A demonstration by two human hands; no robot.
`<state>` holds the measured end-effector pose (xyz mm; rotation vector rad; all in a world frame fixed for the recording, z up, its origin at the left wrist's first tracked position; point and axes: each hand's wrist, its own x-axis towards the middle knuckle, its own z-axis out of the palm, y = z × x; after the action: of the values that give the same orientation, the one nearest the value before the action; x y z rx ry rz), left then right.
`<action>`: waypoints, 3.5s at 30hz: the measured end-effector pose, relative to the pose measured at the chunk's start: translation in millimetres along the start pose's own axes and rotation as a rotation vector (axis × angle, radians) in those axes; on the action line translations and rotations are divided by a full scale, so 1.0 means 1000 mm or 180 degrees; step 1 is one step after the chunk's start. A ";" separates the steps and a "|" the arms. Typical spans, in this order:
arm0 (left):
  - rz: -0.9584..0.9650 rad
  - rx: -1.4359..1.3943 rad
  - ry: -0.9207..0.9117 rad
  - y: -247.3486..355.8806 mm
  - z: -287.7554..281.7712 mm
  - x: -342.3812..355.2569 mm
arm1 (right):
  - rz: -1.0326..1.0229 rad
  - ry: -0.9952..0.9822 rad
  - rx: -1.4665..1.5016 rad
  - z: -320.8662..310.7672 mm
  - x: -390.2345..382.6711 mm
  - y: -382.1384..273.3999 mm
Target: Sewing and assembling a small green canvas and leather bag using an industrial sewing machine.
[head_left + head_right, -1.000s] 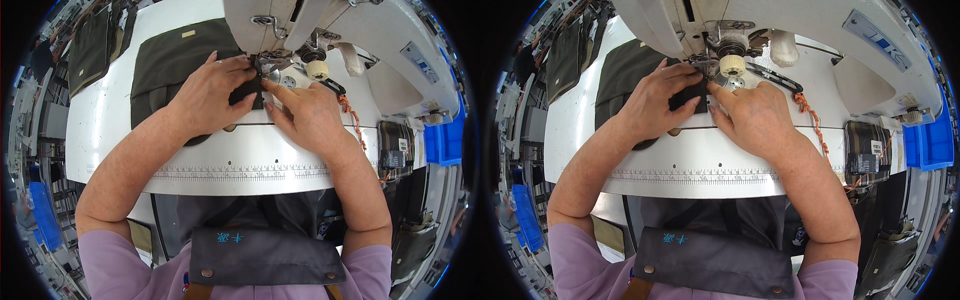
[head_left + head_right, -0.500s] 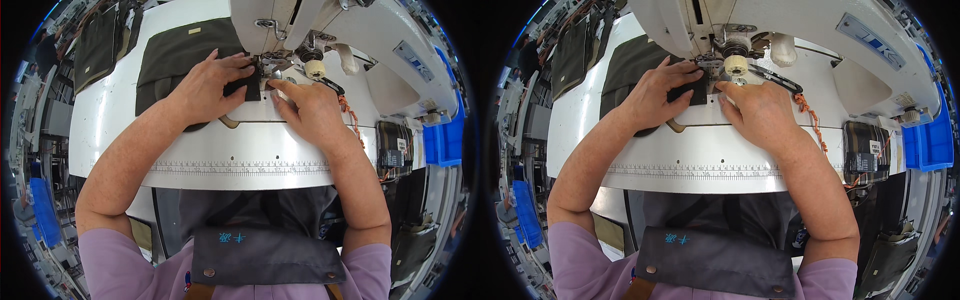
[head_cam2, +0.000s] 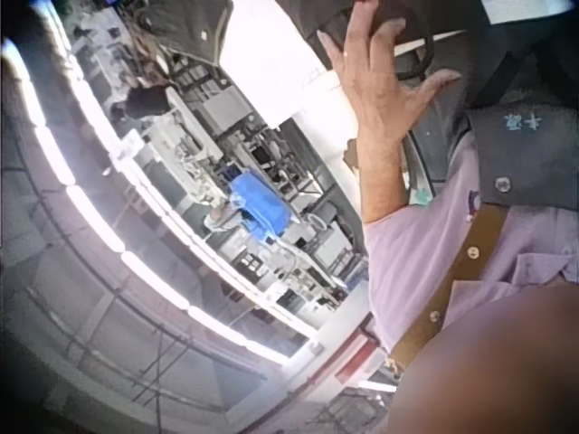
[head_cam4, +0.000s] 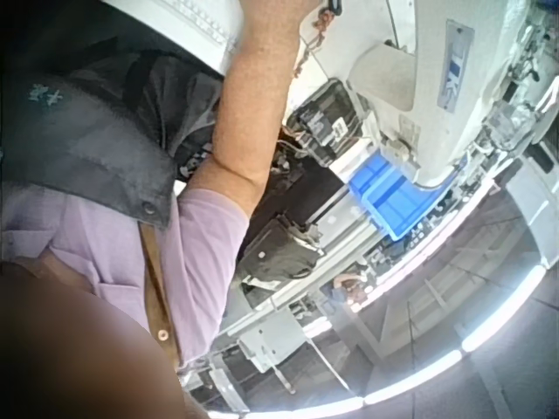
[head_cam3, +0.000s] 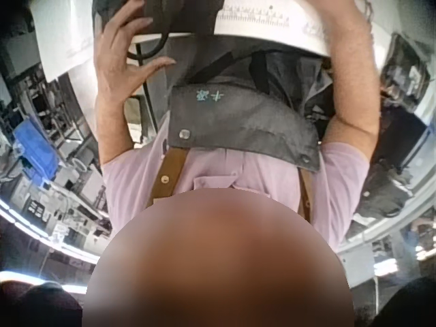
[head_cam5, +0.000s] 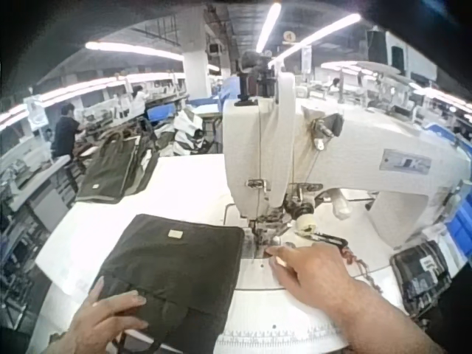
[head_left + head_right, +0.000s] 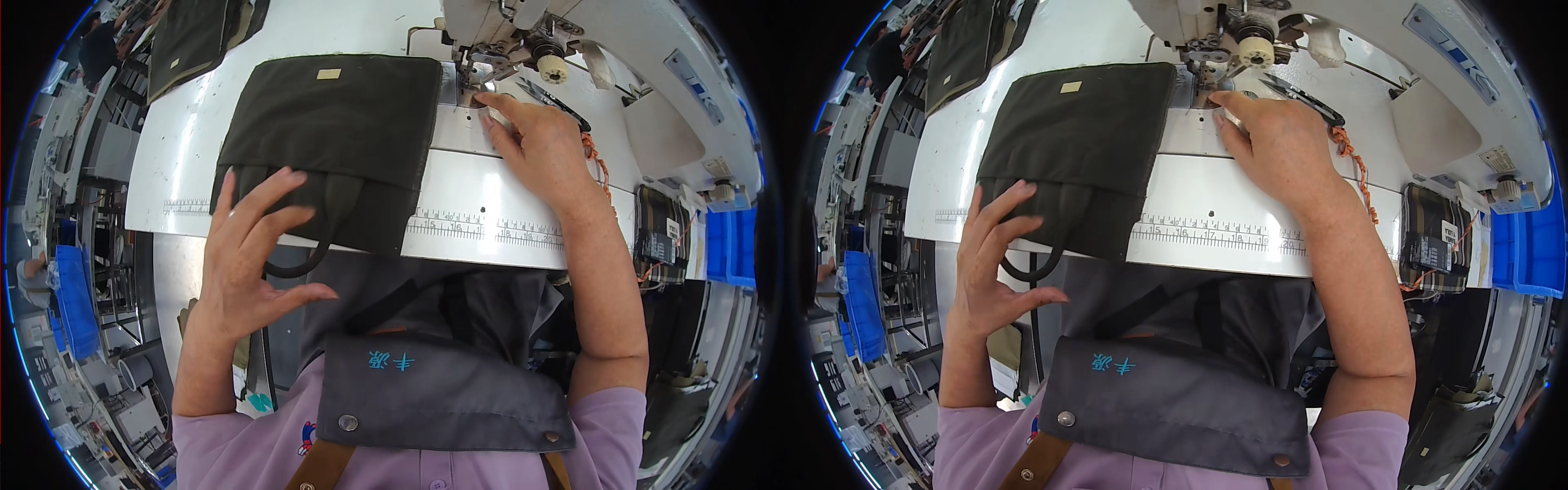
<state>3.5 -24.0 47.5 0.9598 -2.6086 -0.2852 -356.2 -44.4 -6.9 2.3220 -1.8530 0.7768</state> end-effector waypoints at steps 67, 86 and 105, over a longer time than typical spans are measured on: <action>-0.3728 0.0960 -0.1104 -0.077 -0.002 -0.500 | 0.0366 -0.0492 -0.0025 -0.001 0.001 0.025; -0.1788 0.1232 0.1001 -0.153 -0.081 -0.134 | 0.0559 -0.0128 0.0480 -0.011 -0.010 -0.009; -0.2032 0.2089 0.0954 -0.330 -0.051 0.266 | 0.0804 -0.0471 0.0724 -0.020 -0.005 -0.007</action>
<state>27.8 -450.1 61.6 1.8728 -2.0645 0.5660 -357.0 -30.8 10.6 2.3609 -2.2649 0.9091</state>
